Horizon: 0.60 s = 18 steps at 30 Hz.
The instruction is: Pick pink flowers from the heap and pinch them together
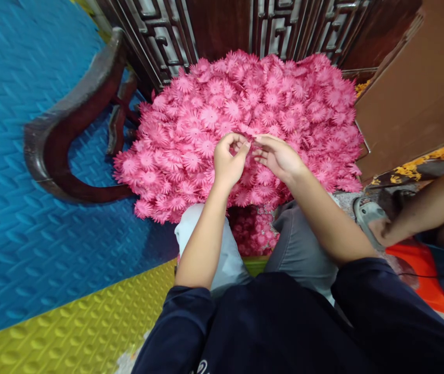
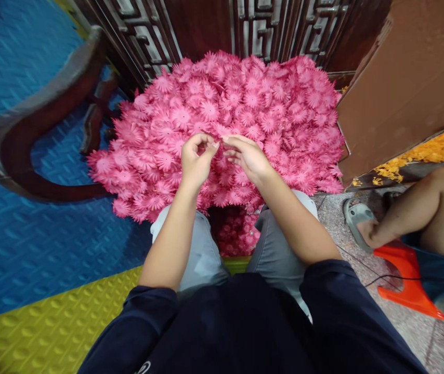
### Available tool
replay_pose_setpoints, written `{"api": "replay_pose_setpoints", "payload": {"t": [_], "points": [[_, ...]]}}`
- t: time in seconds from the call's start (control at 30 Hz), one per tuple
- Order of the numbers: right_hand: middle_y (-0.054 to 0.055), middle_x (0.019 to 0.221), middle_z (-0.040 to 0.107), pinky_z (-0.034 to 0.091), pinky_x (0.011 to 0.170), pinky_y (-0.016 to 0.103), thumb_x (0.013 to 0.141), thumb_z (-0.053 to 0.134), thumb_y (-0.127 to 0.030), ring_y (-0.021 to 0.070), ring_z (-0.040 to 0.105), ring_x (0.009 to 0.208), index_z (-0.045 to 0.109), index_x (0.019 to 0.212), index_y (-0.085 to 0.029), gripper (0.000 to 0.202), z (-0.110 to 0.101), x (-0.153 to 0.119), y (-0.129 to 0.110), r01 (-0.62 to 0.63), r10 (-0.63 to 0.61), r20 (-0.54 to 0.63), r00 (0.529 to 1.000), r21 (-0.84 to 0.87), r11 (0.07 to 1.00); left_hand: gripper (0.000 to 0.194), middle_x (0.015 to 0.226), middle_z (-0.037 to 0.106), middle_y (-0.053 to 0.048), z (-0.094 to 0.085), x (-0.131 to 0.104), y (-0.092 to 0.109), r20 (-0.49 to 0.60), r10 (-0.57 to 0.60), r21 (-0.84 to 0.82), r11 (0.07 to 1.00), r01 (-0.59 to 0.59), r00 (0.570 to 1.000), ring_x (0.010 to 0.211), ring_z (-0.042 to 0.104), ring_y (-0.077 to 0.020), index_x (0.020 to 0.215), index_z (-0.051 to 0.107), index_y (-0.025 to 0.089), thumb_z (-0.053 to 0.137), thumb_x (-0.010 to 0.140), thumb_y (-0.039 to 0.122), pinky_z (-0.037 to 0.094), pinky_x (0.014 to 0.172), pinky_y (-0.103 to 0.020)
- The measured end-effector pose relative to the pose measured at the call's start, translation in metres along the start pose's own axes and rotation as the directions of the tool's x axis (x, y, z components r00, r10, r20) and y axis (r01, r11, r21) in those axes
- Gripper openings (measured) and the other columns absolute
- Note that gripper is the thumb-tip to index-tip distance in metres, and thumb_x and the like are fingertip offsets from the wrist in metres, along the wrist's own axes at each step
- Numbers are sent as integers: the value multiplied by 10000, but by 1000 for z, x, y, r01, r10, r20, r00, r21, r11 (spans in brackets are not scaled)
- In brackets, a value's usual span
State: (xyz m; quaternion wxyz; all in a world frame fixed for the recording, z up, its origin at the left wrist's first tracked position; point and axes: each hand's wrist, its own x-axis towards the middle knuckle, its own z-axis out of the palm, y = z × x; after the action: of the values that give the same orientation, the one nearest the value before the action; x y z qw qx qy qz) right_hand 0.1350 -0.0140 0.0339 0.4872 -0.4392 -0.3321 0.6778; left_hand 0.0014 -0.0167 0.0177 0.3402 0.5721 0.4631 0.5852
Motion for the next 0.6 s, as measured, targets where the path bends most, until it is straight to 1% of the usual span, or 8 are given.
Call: {"api": "replay_pose_setpoints", "payload": {"t": [0.07,0.13,0.2,0.3,0.37,0.43,0.53,0.6], "points": [[-49,762,669,497,691,245,779,643,-221,83,587,642,622,760,-215,29,2,-1,-2,-39,40,-22,999,43,998,115,699,603,11,-1,1,-1,26,-19,-53,998,21,999,680,542,-134,670,557,213,629,748,169,455,692,-260],[-51,721,647,497,689,243,799,606,-198,87,580,635,602,753,-213,49,4,-2,-4,-63,67,-55,996,80,995,120,687,572,16,-1,1,-3,46,-27,-103,994,31,999,668,521,-128,669,547,214,617,759,179,446,688,-258],[-54,689,627,491,672,230,803,596,-187,85,578,630,580,746,-211,64,6,-3,-5,-62,71,-81,994,106,992,146,673,533,20,0,1,-4,43,-22,-143,989,28,999,652,498,-120,663,526,213,613,779,193,436,679,-254],[-54,701,625,488,659,219,819,560,-186,82,580,634,563,778,-215,50,4,-1,-6,-33,49,-113,992,142,989,207,656,493,17,2,1,-4,-21,-51,-148,988,48,998,632,481,-115,664,501,212,619,827,260,433,650,-251],[-53,687,605,494,672,223,829,524,-191,85,574,631,544,778,-217,61,1,1,-5,-25,48,-152,987,153,988,250,656,491,13,3,2,-4,-70,-88,-119,990,80,994,629,487,-118,683,506,213,628,852,351,439,634,-253],[-50,679,589,500,695,233,820,520,-199,90,567,631,530,765,-217,59,-1,4,-3,-25,50,-175,983,141,990,289,672,497,8,4,2,-4,-108,-101,-94,991,91,989,650,509,-124,709,513,216,630,856,436,449,642,-257],[-43,717,597,505,719,255,779,564,-224,95,565,644,530,778,-220,34,-3,9,4,0,16,-165,986,95,996,326,699,489,3,4,3,-6,-146,-95,-73,994,85,985,712,543,-137,732,506,223,601,866,505,459,683,-264],[-37,742,595,505,725,269,757,587,-263,103,571,669,507,776,-227,90,-7,13,8,29,-18,-162,987,63,998,330,707,479,1,3,3,-8,-162,-102,-59,994,93,982,749,552,-144,740,505,224,571,882,515,461,707,-269]]}}
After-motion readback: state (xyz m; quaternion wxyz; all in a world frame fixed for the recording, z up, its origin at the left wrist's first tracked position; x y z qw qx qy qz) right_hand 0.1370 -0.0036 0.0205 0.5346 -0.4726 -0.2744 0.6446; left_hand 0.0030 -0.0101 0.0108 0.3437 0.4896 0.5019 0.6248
